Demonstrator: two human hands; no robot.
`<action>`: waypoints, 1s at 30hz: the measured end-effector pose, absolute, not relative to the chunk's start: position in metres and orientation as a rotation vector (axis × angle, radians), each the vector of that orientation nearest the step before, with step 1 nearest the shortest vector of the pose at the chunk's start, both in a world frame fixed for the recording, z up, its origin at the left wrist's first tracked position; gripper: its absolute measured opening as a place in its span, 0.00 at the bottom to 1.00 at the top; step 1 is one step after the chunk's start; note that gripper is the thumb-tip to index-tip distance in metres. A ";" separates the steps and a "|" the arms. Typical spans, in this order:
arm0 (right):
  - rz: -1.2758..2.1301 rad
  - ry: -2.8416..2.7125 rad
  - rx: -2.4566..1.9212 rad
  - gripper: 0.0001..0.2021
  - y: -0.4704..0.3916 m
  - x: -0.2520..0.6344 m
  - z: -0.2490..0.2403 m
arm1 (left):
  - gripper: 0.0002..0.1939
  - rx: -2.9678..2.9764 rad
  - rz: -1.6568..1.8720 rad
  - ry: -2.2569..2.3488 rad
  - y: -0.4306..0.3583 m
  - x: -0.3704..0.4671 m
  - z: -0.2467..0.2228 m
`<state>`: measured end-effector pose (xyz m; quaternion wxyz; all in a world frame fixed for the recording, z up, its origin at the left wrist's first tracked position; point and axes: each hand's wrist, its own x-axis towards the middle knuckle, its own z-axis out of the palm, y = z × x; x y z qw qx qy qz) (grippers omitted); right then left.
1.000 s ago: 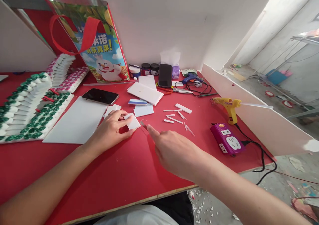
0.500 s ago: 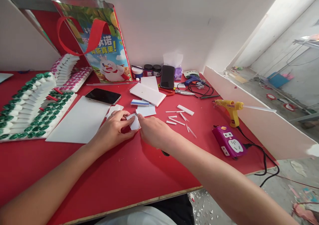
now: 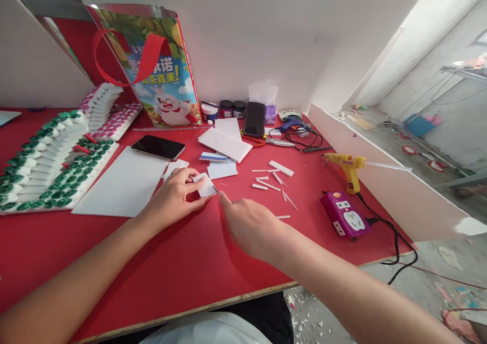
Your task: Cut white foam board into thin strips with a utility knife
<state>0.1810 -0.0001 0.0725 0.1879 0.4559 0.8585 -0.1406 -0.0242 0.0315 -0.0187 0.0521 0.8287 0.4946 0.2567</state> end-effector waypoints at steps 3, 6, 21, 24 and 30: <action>-0.441 2.377 1.335 0.36 -0.018 0.195 0.073 | 0.14 2.524 0.824 1.501 0.032 -0.024 -0.019; -0.680 2.390 1.431 0.33 -0.026 0.215 0.078 | 0.14 2.476 0.838 1.470 0.033 -0.028 -0.017; -2.799 1.790 1.688 0.20 0.069 0.157 0.039 | 0.39 2.380 1.274 1.326 0.029 -0.036 0.002; -2.787 1.816 1.681 0.19 0.067 0.155 0.035 | 0.39 2.463 1.262 1.306 0.030 -0.035 0.005; -2.823 1.854 1.698 0.20 0.062 0.164 0.033 | 0.43 2.519 1.215 1.289 0.032 -0.034 0.003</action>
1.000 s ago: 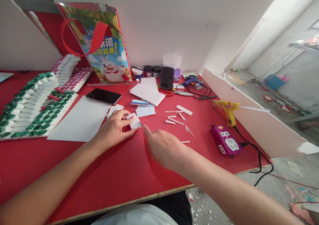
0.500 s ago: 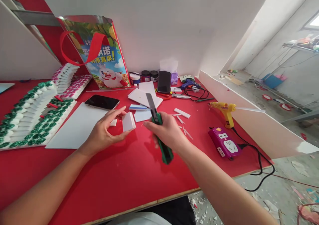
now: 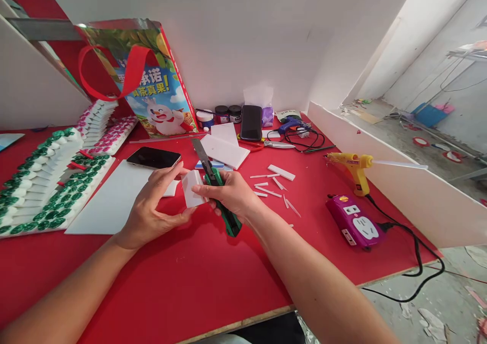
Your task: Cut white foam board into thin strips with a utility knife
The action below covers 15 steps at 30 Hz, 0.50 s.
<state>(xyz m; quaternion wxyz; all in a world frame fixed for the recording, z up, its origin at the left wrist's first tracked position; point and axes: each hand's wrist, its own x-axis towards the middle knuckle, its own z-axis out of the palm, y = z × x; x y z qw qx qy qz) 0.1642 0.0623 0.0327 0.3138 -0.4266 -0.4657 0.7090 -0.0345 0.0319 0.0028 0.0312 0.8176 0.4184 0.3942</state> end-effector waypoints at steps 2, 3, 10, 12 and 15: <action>1.839 -1.229 -1.124 0.20 0.062 0.167 0.033 | 0.43 2.522 1.228 1.273 0.032 -0.034 0.002; 1.825 -1.230 -1.127 0.20 0.063 0.168 0.033 | 0.43 2.524 1.234 1.264 0.031 -0.034 0.002; 1.787 -1.283 -1.251 0.13 0.069 0.184 0.042 | 0.41 2.497 1.212 1.265 0.030 -0.034 0.002; 1.642 -1.355 -1.336 0.12 0.075 0.194 0.044 | 0.41 2.377 1.229 1.280 0.029 -0.033 0.001; 1.131 -1.533 -1.627 0.12 0.084 0.210 0.045 | 0.41 2.093 1.279 1.246 0.026 -0.031 0.000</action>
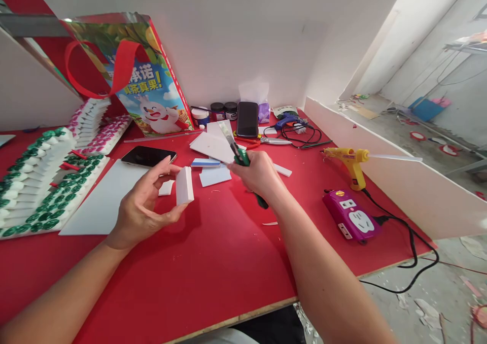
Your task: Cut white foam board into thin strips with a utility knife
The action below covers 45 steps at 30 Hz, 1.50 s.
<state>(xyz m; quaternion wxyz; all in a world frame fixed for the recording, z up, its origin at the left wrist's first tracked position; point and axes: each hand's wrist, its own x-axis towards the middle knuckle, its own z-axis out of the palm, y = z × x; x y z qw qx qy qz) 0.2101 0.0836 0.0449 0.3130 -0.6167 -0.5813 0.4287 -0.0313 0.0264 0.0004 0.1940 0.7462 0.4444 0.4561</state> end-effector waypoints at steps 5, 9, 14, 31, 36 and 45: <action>1.045 -1.488 -1.526 0.10 0.082 0.206 0.045 | 0.42 1.951 1.276 1.204 0.022 -0.027 0.001; 1.555 -1.364 -1.263 0.11 0.070 0.185 0.044 | 0.42 2.264 1.177 1.264 0.020 -0.027 0.005; 1.644 -1.397 -1.239 0.05 0.065 0.177 0.045 | 0.42 2.492 1.137 1.177 0.020 -0.027 0.006; 1.451 -1.659 -1.317 0.05 0.065 0.182 0.040 | 0.40 2.592 1.018 1.128 0.021 -0.027 0.005; 1.250 -1.850 -1.425 0.07 0.066 0.182 0.035 | 0.38 2.653 0.931 1.080 0.023 -0.028 0.003; 1.025 -2.078 -1.883 0.04 0.066 0.191 0.052 | 0.28 2.412 0.763 1.491 0.025 -0.036 -0.011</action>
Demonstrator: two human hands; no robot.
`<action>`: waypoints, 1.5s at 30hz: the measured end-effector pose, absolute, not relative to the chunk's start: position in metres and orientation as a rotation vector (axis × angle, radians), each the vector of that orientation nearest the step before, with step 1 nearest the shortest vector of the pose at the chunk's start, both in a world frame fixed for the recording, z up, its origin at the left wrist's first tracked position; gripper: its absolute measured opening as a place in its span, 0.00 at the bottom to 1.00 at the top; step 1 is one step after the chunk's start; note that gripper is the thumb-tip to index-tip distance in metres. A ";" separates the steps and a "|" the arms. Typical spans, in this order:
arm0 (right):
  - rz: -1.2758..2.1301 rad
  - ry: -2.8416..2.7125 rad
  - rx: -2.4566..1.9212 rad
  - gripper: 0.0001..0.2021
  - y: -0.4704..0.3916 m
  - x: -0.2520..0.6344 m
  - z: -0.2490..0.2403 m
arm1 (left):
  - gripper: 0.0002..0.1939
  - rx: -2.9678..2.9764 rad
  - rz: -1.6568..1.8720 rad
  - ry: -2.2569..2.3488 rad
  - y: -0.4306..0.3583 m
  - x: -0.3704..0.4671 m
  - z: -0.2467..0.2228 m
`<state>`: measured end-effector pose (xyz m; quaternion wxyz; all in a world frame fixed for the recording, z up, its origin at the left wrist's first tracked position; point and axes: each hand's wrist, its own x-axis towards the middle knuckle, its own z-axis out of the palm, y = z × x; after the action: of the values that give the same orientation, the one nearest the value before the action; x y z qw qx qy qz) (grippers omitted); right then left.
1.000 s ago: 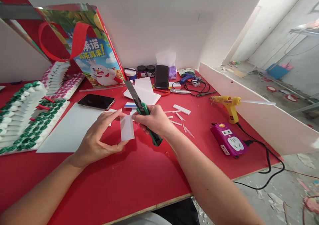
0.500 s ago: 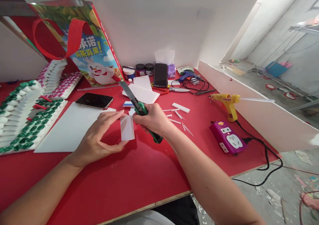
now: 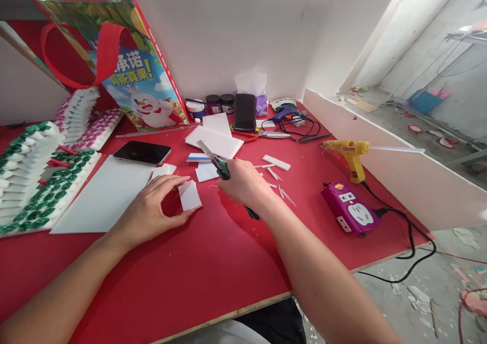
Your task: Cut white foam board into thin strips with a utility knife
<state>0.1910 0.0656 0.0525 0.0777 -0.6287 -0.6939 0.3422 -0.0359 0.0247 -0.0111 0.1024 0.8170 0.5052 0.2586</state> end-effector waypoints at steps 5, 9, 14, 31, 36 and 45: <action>1.056 -2.310 -1.764 0.07 0.053 0.185 0.053 | 0.22 2.428 0.722 1.583 0.024 -0.033 -0.011; 0.966 -2.515 -1.620 0.09 0.043 0.176 0.053 | 0.18 2.443 0.721 1.568 0.022 -0.032 -0.009; 0.897 -2.599 -1.618 0.14 0.037 0.172 0.055 | 0.18 2.432 0.733 1.556 0.021 -0.031 -0.008; 0.562 -2.983 -1.421 0.35 0.025 0.155 0.058 | 0.17 2.370 0.720 1.666 0.022 -0.030 -0.016; 0.446 -3.088 -1.273 0.33 0.024 0.157 0.057 | 0.19 2.344 0.718 1.666 0.020 -0.029 -0.017; 0.603 -2.891 -1.504 0.33 0.015 0.192 0.078 | 0.20 2.254 0.817 1.610 0.021 -0.029 -0.012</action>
<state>0.1925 0.0155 0.0777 -0.0863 -0.4521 -0.8691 0.1813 -0.0292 0.0212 -0.0119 0.1263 0.7743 0.5530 0.2806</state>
